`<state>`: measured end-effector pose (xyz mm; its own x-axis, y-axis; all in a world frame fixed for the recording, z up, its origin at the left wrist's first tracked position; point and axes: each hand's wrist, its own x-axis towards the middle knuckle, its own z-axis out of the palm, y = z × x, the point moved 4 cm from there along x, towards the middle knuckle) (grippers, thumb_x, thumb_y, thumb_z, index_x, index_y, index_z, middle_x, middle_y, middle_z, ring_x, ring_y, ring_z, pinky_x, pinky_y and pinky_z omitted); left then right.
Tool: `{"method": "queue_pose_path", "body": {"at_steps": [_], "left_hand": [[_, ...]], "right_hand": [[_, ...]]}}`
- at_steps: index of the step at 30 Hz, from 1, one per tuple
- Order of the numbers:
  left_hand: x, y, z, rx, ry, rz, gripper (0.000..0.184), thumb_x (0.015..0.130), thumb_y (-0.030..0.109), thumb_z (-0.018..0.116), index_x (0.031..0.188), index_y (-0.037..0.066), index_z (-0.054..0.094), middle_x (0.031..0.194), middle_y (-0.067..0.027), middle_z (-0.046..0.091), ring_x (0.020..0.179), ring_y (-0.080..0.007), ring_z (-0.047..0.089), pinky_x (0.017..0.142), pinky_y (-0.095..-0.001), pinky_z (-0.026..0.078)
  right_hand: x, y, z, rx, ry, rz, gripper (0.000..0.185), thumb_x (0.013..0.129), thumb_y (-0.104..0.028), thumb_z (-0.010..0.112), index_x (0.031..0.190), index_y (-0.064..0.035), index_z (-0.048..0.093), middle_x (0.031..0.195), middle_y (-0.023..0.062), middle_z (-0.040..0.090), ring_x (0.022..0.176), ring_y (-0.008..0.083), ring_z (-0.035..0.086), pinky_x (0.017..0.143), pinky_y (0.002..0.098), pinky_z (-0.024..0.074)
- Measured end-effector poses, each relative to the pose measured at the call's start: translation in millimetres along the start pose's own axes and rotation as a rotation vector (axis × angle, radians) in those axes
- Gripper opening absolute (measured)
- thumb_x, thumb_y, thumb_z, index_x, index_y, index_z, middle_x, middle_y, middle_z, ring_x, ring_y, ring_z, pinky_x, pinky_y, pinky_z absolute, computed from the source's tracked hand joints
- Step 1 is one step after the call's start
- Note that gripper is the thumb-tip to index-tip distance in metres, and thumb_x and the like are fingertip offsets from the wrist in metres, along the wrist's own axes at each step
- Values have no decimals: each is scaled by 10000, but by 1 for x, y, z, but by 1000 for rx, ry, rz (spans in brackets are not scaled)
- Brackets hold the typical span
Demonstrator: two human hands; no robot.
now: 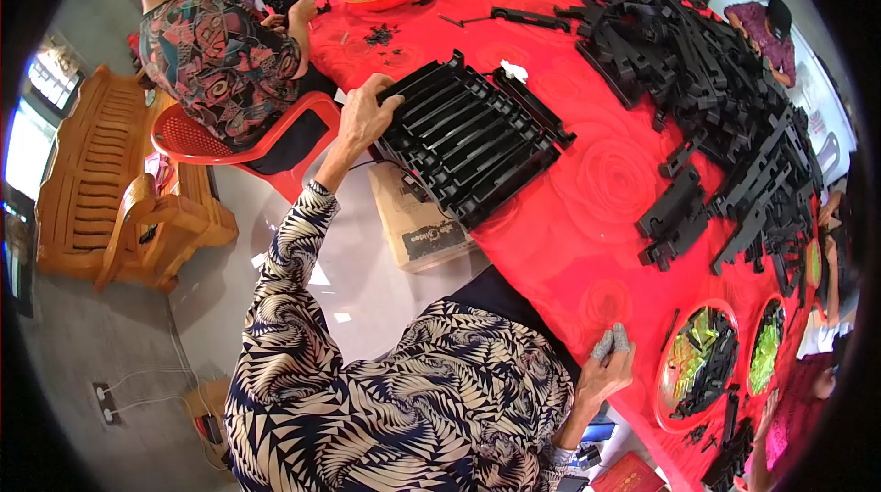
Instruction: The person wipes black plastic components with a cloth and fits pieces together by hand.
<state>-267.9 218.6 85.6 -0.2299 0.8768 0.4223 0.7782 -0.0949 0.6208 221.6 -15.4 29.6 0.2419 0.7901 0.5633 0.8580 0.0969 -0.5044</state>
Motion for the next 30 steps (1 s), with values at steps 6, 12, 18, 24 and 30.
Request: {"method": "queue_pose_path", "body": {"at_steps": [6,12,18,24,30], "left_hand": [[5,-13,6,-55,-6,3,387,819,181,725,1137,-10,616,1047,-218,691,966,-284,689,837,-344,518],[11,-10,9,-44,-88,12,397,848,190,706,1167,-26,612,1077,-214,685,987,-246,676,841,-325,518],[-3,22,-9,96,23,92,402,873,218,692,1172,-39,611,1095,-194,678,1014,-256,653,886,-339,495],[-74,128,-4,-178,110,207,171,904,74,629,1055,4,673,949,-77,681,791,-118,615,717,-255,481],[-150,240,128,-530,-562,366,164,839,91,699,984,19,673,939,-116,681,807,-201,667,685,-301,523]], "right_hand": [[0,2,-3,-126,46,-43,166,832,-26,690,997,-11,675,833,171,654,618,330,638,511,388,517],[-2,3,-10,-93,51,9,166,794,-43,703,955,-14,673,827,153,643,588,303,629,499,396,503],[1,4,-8,-51,-9,-48,212,780,-19,714,988,-21,675,808,117,627,570,275,609,484,359,471],[-3,8,-4,-48,7,-47,264,725,-45,699,986,-18,675,831,100,586,554,261,584,486,355,464],[2,2,-10,-56,3,-64,229,760,-51,709,982,-10,673,815,107,595,557,262,592,492,358,474]]}}
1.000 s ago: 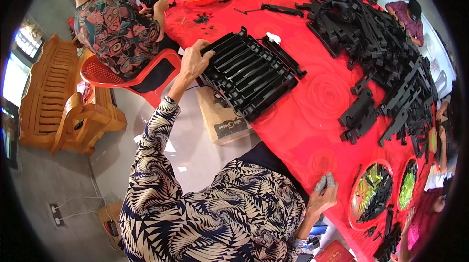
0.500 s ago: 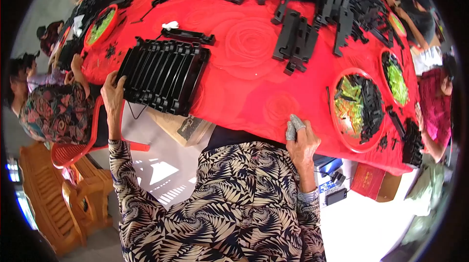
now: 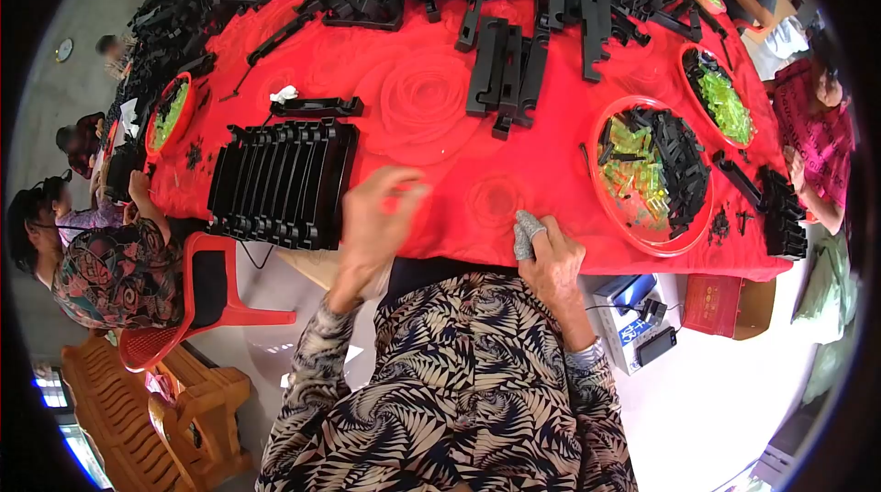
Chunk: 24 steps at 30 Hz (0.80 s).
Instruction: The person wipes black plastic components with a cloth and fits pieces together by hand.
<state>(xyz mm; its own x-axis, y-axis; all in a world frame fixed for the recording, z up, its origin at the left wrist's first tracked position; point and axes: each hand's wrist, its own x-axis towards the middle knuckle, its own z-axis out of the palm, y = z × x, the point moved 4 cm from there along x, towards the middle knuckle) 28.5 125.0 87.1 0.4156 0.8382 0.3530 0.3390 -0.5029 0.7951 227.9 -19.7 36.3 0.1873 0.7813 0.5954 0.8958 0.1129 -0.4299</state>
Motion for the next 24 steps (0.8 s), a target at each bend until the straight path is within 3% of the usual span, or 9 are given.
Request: {"method": "queue_pose_path", "body": {"at_steps": [3,7,9,13,15,16,18,21,24], "left_hand": [[37,10,61,48,-151,53,359,811,182,741,1085,2,595,1007,-163,629,908,-305,640,701,-366,526],[71,27,95,279,-18,105,591,806,267,751,1244,-19,477,1141,-218,570,1015,-366,605,782,-456,519],[77,29,106,305,-92,-16,701,798,329,748,1292,-21,397,1186,-249,512,1047,-431,566,798,-512,492],[77,35,118,345,-72,-20,687,791,334,743,1282,-13,411,1153,-240,504,1059,-421,533,846,-489,462],[76,51,118,505,58,266,624,778,301,730,1249,-6,458,1145,-197,499,1103,-373,489,920,-461,408],[76,50,122,505,55,267,624,778,301,730,1249,-6,458,1145,-197,499,1103,-373,489,920,-461,408],[72,52,139,677,11,616,479,756,196,694,1161,-10,544,1125,-158,523,1130,-329,454,954,-451,364],[71,48,154,722,-52,788,351,716,118,656,1040,-10,611,1093,-137,554,1119,-318,464,947,-449,366],[77,43,158,791,-134,770,342,686,102,641,1011,-5,634,1042,-123,586,1116,-300,468,964,-432,357]], "right_hand": [[-1,1,1,-11,-7,-4,258,752,-67,698,1005,-20,676,844,104,589,566,251,597,493,353,480],[-1,0,1,-25,-13,4,282,758,-64,698,1035,-22,675,849,102,592,565,247,598,497,347,486],[-2,1,1,-5,-10,8,313,729,-56,697,1039,-21,673,865,104,594,573,249,601,501,348,487],[-4,4,2,5,-25,17,352,690,-43,687,1041,-17,671,877,109,592,588,256,605,510,353,490],[-5,4,3,26,-31,8,391,656,-38,679,1046,-11,668,883,113,588,600,262,607,520,356,494],[-6,4,3,26,-30,11,391,656,-38,679,1046,-11,668,883,113,588,600,262,607,520,356,494],[-6,4,2,21,-55,2,396,647,-38,677,1041,-5,665,878,116,586,602,263,608,528,356,499],[0,-1,-1,27,-9,4,257,759,-33,705,1011,1,668,816,113,593,559,267,593,495,358,475],[-2,0,1,22,8,-2,252,761,-34,707,1007,1,669,810,112,590,560,266,595,494,360,472]]}}
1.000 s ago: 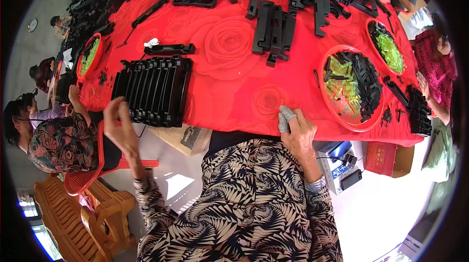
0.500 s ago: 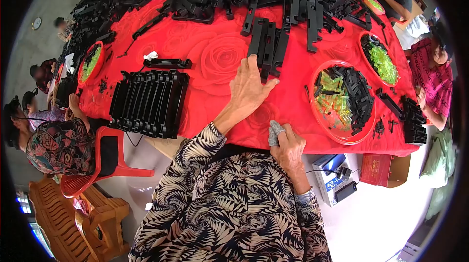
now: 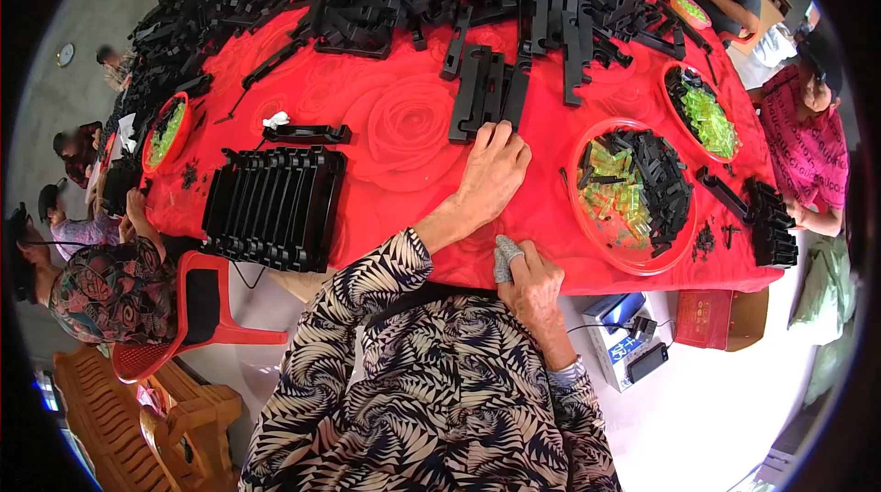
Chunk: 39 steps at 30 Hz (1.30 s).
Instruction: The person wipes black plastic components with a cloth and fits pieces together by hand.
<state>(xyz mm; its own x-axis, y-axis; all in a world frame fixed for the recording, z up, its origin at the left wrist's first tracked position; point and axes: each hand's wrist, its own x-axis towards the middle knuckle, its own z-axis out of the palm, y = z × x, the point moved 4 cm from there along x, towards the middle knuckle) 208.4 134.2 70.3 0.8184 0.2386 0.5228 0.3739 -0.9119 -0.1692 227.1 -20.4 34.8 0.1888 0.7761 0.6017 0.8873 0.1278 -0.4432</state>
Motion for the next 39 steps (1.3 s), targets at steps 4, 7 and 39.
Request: {"method": "queue_pose_path", "body": {"at_steps": [4,7,39], "left_hand": [[2,-8,4,89,-123,69,313,682,107,644,974,-7,645,958,-102,583,1069,-277,481,974,-414,355],[5,-13,3,106,-129,127,260,680,116,644,913,2,643,922,-102,571,1021,-269,495,965,-413,361],[-199,34,-105,-792,102,-412,305,679,-76,754,955,-29,635,993,-150,632,893,-341,618,752,-397,520]], "right_hand": [[0,-1,1,6,-4,-2,247,767,-39,707,1008,-1,671,804,111,587,563,264,597,492,360,470],[0,-1,0,-19,-3,-2,248,771,-42,708,1013,-5,673,794,108,584,556,259,594,486,358,465],[-4,3,4,-79,-48,-10,247,683,-47,696,926,-25,654,840,103,596,540,243,581,475,363,469]]}}
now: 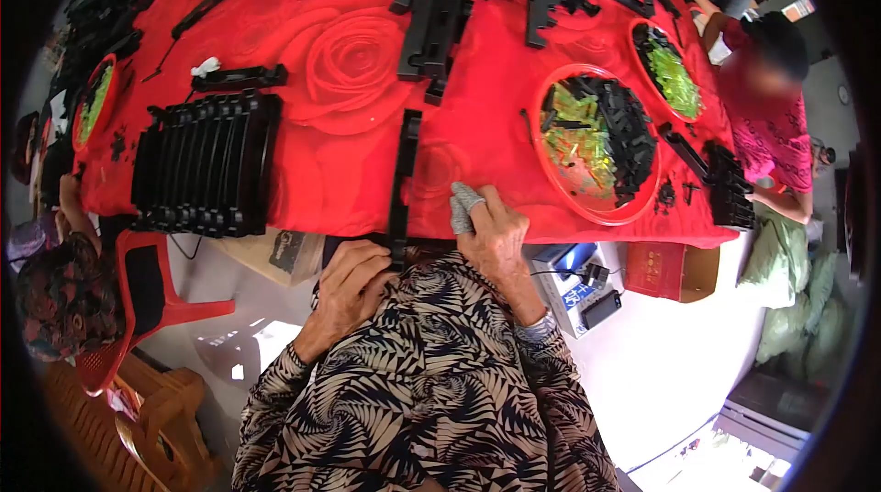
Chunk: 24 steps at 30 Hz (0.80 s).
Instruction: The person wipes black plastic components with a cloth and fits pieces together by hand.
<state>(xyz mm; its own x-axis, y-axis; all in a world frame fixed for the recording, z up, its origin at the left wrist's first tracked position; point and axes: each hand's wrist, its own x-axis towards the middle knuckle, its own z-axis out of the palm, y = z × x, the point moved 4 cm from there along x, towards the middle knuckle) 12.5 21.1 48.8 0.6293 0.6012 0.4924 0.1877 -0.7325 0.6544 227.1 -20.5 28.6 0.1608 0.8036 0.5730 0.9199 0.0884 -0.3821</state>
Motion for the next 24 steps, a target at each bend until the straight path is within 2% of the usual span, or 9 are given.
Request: {"method": "queue_pose_path", "body": {"at_steps": [1,2,4,5,10,12,16,19,24], "left_hand": [[-1,-1,0,0,3,-23,297,686,-83,745,954,-28,629,1001,-155,629,889,-343,618,752,-394,520],[-1,-2,0,3,6,-47,290,693,-90,736,952,-27,623,1010,-160,625,885,-344,618,752,-391,521],[-3,-4,0,-18,13,-91,290,706,-88,727,965,-26,615,1023,-169,620,891,-348,618,757,-389,521],[-5,-5,1,-25,15,-144,289,718,-86,719,978,-25,607,1037,-178,615,897,-352,618,763,-387,521],[-8,-6,2,-66,31,-219,277,769,-59,689,1020,-24,577,1074,-200,600,917,-351,622,766,-390,523],[-6,-5,-1,-57,57,-242,275,776,-50,683,1025,-24,571,1093,-204,593,921,-346,625,765,-388,524],[-10,-11,1,-137,62,-335,280,773,-34,682,1026,-24,565,1130,-201,577,955,-330,621,778,-374,532],[-8,-8,2,-211,62,-407,280,770,-32,679,1026,-18,566,1144,-185,563,974,-298,624,789,-354,547],[-9,-9,4,-303,81,-475,265,778,-41,667,1022,-26,567,1156,-160,545,1002,-249,620,819,-345,556]], "right_hand": [[2,0,-3,29,-12,6,237,768,-45,721,1002,-27,687,816,100,616,535,228,585,473,350,467],[4,-2,-8,13,-13,4,237,768,-45,721,1002,-27,687,816,100,616,535,228,585,473,350,467],[5,1,-17,284,-68,185,288,728,-10,713,1012,-6,667,867,127,612,622,293,626,537,375,513],[6,6,-25,316,-28,188,290,766,-14,735,1049,-6,670,872,146,642,668,292,650,580,364,534],[10,67,-93,271,143,485,274,807,-3,720,1078,-5,677,942,75,693,749,106,622,651,242,513],[5,94,-110,419,280,639,287,815,12,700,1100,-6,671,944,58,689,750,93,600,686,241,515],[15,110,-133,368,287,662,298,826,22,672,1122,8,655,959,67,686,796,100,618,728,240,514],[18,119,-130,440,257,773,299,819,27,654,1117,46,640,973,107,686,877,133,650,755,244,510],[18,143,-96,357,139,738,271,766,87,578,1021,57,663,873,120,697,769,123,637,684,248,501]]}}
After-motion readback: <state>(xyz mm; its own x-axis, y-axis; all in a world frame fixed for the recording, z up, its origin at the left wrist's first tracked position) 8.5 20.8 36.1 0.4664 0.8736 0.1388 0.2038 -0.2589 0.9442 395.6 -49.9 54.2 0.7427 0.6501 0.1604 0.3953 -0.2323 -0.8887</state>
